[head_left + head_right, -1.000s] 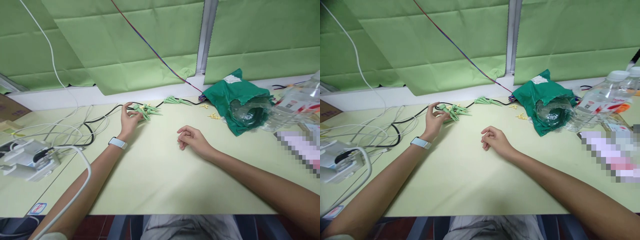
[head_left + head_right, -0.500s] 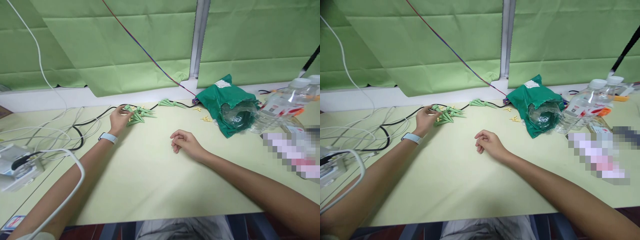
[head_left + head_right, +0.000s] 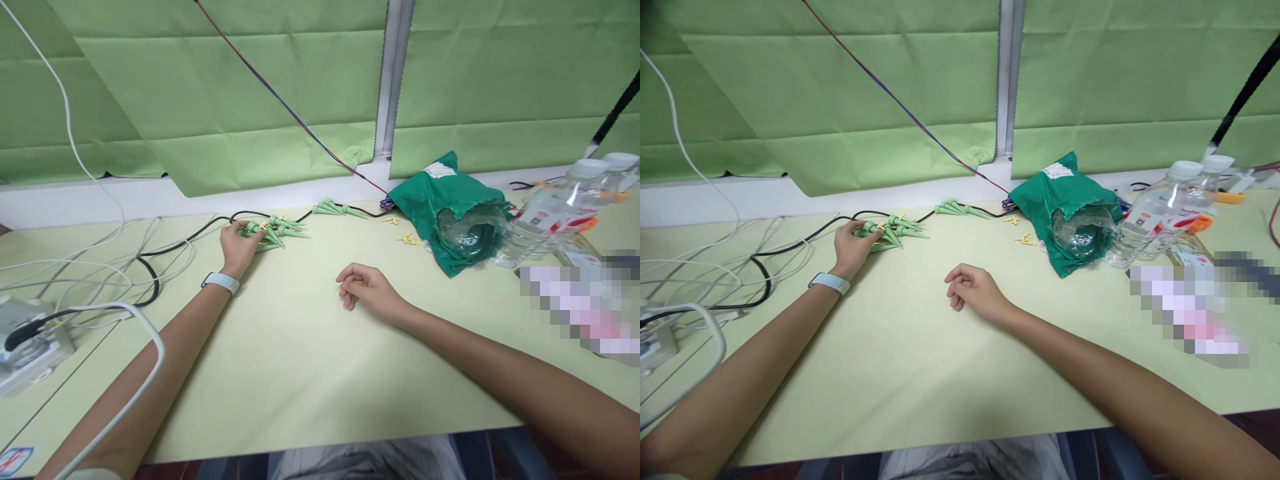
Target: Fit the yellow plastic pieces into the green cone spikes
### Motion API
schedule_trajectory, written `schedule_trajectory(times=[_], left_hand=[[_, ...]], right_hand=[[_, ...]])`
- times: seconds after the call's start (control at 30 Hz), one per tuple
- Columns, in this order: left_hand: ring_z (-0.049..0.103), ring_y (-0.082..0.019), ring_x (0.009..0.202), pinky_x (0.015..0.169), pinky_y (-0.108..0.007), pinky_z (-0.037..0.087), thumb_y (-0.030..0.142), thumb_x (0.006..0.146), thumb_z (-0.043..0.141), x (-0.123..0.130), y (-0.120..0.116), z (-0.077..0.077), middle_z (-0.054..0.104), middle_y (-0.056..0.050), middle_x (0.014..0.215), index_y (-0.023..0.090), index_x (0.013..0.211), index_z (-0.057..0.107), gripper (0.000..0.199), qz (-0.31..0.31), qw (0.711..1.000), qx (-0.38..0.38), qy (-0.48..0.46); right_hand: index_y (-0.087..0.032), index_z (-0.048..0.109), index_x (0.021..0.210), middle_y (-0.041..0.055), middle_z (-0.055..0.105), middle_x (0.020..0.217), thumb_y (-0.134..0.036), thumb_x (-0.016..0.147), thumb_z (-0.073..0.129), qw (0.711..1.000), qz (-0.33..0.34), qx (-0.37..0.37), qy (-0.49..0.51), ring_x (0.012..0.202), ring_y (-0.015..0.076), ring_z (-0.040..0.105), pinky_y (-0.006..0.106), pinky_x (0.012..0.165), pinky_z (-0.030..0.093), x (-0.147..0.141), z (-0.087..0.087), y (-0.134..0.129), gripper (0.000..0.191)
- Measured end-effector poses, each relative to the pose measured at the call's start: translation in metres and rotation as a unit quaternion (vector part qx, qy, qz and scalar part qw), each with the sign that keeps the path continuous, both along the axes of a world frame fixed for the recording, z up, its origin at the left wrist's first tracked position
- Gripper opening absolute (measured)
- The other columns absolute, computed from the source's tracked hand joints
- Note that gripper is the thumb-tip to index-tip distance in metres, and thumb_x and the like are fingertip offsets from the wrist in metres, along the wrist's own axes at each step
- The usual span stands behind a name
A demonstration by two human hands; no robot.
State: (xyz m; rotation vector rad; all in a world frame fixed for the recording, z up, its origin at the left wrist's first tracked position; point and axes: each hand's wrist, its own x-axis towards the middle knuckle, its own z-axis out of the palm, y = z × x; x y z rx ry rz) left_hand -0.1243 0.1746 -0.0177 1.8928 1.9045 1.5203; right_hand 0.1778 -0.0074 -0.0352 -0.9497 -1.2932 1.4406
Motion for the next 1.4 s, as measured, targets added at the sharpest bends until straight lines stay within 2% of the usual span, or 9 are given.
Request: schedule_trajectory(times=[0.27, 0.37, 0.43, 0.53, 0.63, 0.73, 0.93, 1.2, 1.4], left_hand=[[0.056, -0.030, 0.115, 0.106, -0.044, 0.042, 0.039, 0.077, 0.076, -0.002, 0.001, -0.003, 0.061, -0.013, 0.116, 0.019, 0.113, 0.069, 0.042, -0.024, 0.999, -0.008, -0.036], [0.055, -0.030, 0.116, 0.108, -0.044, 0.040, 0.038, 0.080, 0.071, 0.000, 0.001, -0.003, 0.063, -0.012, 0.114, 0.019, 0.112, 0.068, 0.037, -0.039, 0.998, -0.036, -0.024], [0.057, -0.029, 0.113, 0.106, -0.043, 0.041, 0.036, 0.080, 0.071, 0.001, 0.000, -0.003, 0.064, -0.011, 0.112, 0.019, 0.110, 0.069, 0.034, -0.044, 0.998, -0.037, -0.014], [0.059, -0.028, 0.109, 0.103, -0.041, 0.043, 0.033, 0.080, 0.070, 0.002, -0.002, -0.004, 0.066, -0.010, 0.111, 0.020, 0.107, 0.069, 0.030, -0.048, 0.998, -0.026, -0.007], [0.060, -0.027, 0.110, 0.104, -0.040, 0.042, 0.032, 0.082, 0.068, 0.000, -0.003, -0.006, 0.067, -0.010, 0.113, 0.019, 0.110, 0.069, 0.031, -0.055, 0.998, -0.014, -0.016], [0.060, -0.026, 0.114, 0.103, -0.037, 0.043, 0.033, 0.086, 0.062, -0.003, -0.002, -0.009, 0.067, -0.010, 0.118, 0.019, 0.113, 0.068, 0.031, -0.057, 0.997, -0.002, -0.053], [0.058, -0.024, 0.114, 0.101, -0.035, 0.045, 0.032, 0.091, 0.055, -0.006, 0.000, -0.012, 0.064, -0.011, 0.121, 0.019, 0.114, 0.064, 0.028, -0.033, 0.995, 0.015, -0.094], [0.050, -0.030, 0.119, 0.107, -0.045, 0.034, 0.026, 0.089, 0.057, 0.007, -0.022, -0.002, 0.057, -0.013, 0.120, 0.021, 0.113, 0.058, 0.025, 0.011, 0.996, 0.090, 0.027], [0.048, -0.033, 0.121, 0.103, -0.048, 0.033, 0.027, 0.091, 0.055, 0.023, -0.046, 0.001, 0.055, -0.015, 0.129, 0.021, 0.116, 0.057, 0.026, -0.081, 0.977, 0.118, 0.160]], right_hand=[[-0.019, 0.062, 0.093, 0.0005, 0.066, 0.079, -0.024, 0.081, 0.061, 1.000, 0.002, 0.014, -0.011, 0.061, 0.0139, 0.066, 0.029, 0.058, 0.055, 0.000, -0.003, 0.002, 0.013], [-0.019, 0.062, 0.093, 0.0016, 0.066, 0.080, -0.024, 0.083, 0.057, 0.991, -0.062, 0.081, -0.090, 0.070, 0.0167, 0.066, 0.031, 0.064, 0.055, 0.007, -0.008, 0.022, 0.012], [-0.019, 0.063, 0.093, 0.0041, 0.066, 0.086, -0.021, 0.084, 0.054, 0.953, -0.140, 0.166, -0.209, 0.080, 0.0193, 0.065, 0.035, 0.076, 0.055, 0.016, -0.010, 0.047, 0.012], [-0.015, 0.066, 0.107, 0.0132, 0.065, 0.111, -0.013, 0.085, 0.051, 0.841, -0.207, 0.279, -0.415, 0.112, 0.0277, 0.056, 0.042, 0.101, 0.047, 0.033, -0.011, 0.094, 0.027], [-0.008, 0.061, 0.128, 0.0210, 0.057, 0.130, -0.015, 0.090, 0.049, 0.757, -0.236, 0.264, -0.549, 0.123, 0.0343, 0.048, 0.046, 0.107, 0.040, 0.046, -0.009, 0.138, 0.040], [-0.010, 0.058, 0.137, 0.0211, 0.055, 0.135, -0.017, 0.095, 0.046, 0.727, -0.249, 0.223, -0.600, 0.118, 0.0348, 0.050, 0.046, 0.104, 0.041, 0.052, -0.008, 0.166, 0.044], [-0.014, 0.061, 0.135, 0.0184, 0.062, 0.125, -0.016, 0.097, 0.043, 0.715, -0.263, 0.199, -0.616, 0.115, 0.0325, 0.053, 0.041, 0.097, 0.043, 0.056, -0.011, 0.175, 0.043], [-0.013, 0.069, 0.125, 0.0188, 0.066, 0.122, -0.025, 0.096, 0.048, 0.724, -0.278, 0.139, -0.615, 0.117, 0.0311, 0.055, 0.039, 0.098, 0.043, 0.054, -0.008, 0.175, 0.037], [-0.015, 0.075, 0.106, 0.0176, 0.071, 0.113, -0.019, 0.090, 0.056, 0.750, -0.298, 0.071, -0.587, 0.106, 0.0282, 0.064, 0.035, 0.090, 0.046, 0.053, 0.000, 0.182, 0.025]])
